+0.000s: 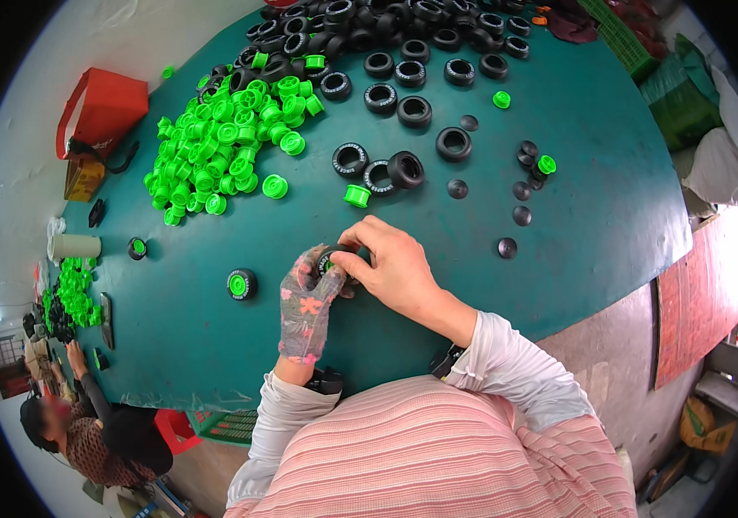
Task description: Assembling plastic toy wheels by fitting green rims into black tires and adding center caps.
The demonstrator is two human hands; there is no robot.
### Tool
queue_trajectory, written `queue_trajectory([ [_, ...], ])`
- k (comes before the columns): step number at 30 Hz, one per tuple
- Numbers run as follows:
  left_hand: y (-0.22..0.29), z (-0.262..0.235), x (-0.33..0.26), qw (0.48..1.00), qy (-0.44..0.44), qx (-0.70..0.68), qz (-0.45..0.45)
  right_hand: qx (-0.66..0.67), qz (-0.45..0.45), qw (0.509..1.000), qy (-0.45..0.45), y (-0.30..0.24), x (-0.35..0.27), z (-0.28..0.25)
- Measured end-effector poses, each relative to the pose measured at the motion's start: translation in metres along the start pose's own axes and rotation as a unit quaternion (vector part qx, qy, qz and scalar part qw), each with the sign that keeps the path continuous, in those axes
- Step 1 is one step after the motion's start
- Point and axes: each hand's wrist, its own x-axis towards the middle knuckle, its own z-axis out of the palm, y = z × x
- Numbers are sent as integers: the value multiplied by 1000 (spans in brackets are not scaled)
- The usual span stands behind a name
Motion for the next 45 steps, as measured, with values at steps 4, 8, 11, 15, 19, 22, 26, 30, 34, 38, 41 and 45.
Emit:
queue_trajectory([
  [4, -6, 0, 2, 996, 8, 81, 23, -76, -34, 996, 32, -1, -3, 8],
  [8, -10, 3, 1, 992, 11, 109, 71, -80, -1, 996, 43, 0, -2, 15],
  [11, -13, 2, 0, 999, 17, 21, 40, 1, 66, 998, 20, 11, 6, 14],
  [15, -7, 5, 5, 997, 37, -63, 26, 21, 65, 998, 13, 7, 9, 12],
  [19, -9, 0, 10, 998, 24, -60, 28, 11, 68, 997, 18, 2, 4, 8],
  [22, -13, -3, 9, 997, 21, -68, 41, -10, 56, 998, 21, -5, 1, 9],
  [26, -11, 1, 7, 998, 23, -24, 44, -69, 3, 997, 47, 3, 0, 17],
  [30, -12, 4, 3, 997, 20, 9, 76, 71, 89, 993, 28, 4, 4, 14],
  [34, -17, 2, 5, 997, 25, -28, 69, 171, 181, 968, -18, 5, 14, 5],
  [38, -10, 1, 9, 998, 33, -34, 36, 136, 132, 982, 4, 8, 15, 9],
  [41, -4, 0, 8, 996, 22, -78, 25, 83, 109, 991, 9, 3, 8, 10],
  [45, 2, 3, 6, 996, 24, -79, 33, 66, 105, 992, 23, -1, 4, 13],
])
